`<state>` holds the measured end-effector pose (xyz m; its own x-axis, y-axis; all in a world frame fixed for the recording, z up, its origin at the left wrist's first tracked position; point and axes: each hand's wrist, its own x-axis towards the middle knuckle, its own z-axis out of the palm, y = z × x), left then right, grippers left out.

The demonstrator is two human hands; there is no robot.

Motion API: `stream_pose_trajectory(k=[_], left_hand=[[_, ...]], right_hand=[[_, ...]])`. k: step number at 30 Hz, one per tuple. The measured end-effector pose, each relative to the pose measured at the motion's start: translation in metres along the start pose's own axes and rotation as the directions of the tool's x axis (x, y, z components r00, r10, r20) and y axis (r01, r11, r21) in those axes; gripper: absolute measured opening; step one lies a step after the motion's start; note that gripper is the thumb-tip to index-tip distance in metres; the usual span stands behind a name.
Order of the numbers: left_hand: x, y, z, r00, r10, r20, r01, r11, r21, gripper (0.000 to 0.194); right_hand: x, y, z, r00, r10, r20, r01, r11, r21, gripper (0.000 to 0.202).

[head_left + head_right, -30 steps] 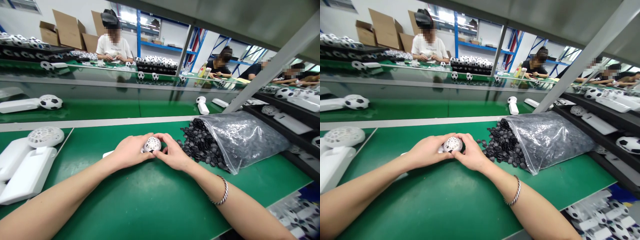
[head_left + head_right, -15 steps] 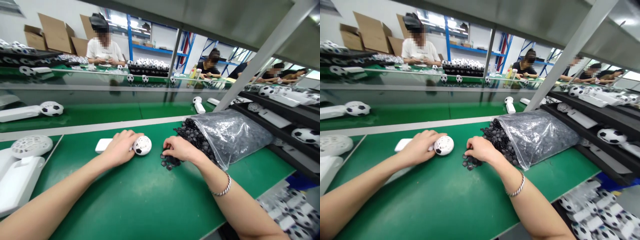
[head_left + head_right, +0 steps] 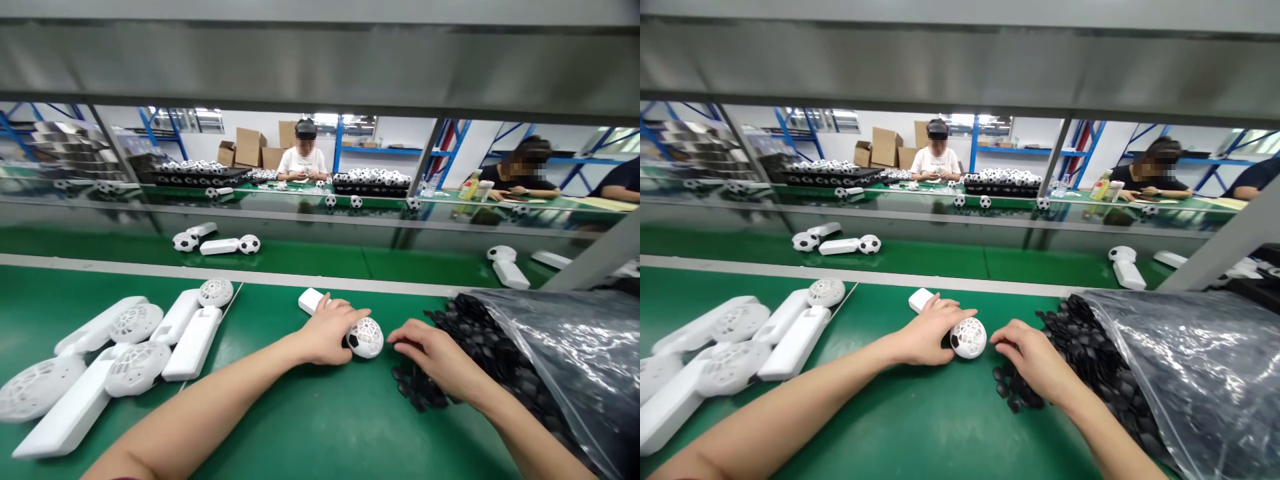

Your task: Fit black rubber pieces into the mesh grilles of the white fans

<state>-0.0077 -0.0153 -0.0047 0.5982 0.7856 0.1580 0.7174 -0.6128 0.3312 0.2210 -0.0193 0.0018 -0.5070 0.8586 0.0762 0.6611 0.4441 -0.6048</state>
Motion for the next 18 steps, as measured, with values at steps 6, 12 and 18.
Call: stream_pose_trajectory(k=[6,12,18], left_hand=[[0.0,-0.003,0.005,0.997,0.033,-0.066,-0.038,0.996,-0.077,0.07],[0.002,-0.008,0.006,0.996,0.061,-0.06,-0.065,0.995,-0.07,0.072],[0.004,-0.003,0.006,0.997,0.02,-0.073,-0.024,0.998,-0.052,0.081]], right_hand=[[-0.003,-0.015,0.0,0.992,-0.07,-0.106,0.078,0.994,0.082,0.012],[-0.003,-0.016,0.001,0.988,-0.046,-0.148,0.066,0.988,0.139,0.007],[-0.002,-0.02,0.011,0.95,-0.25,-0.19,0.254,0.967,-0.001,0.007]])
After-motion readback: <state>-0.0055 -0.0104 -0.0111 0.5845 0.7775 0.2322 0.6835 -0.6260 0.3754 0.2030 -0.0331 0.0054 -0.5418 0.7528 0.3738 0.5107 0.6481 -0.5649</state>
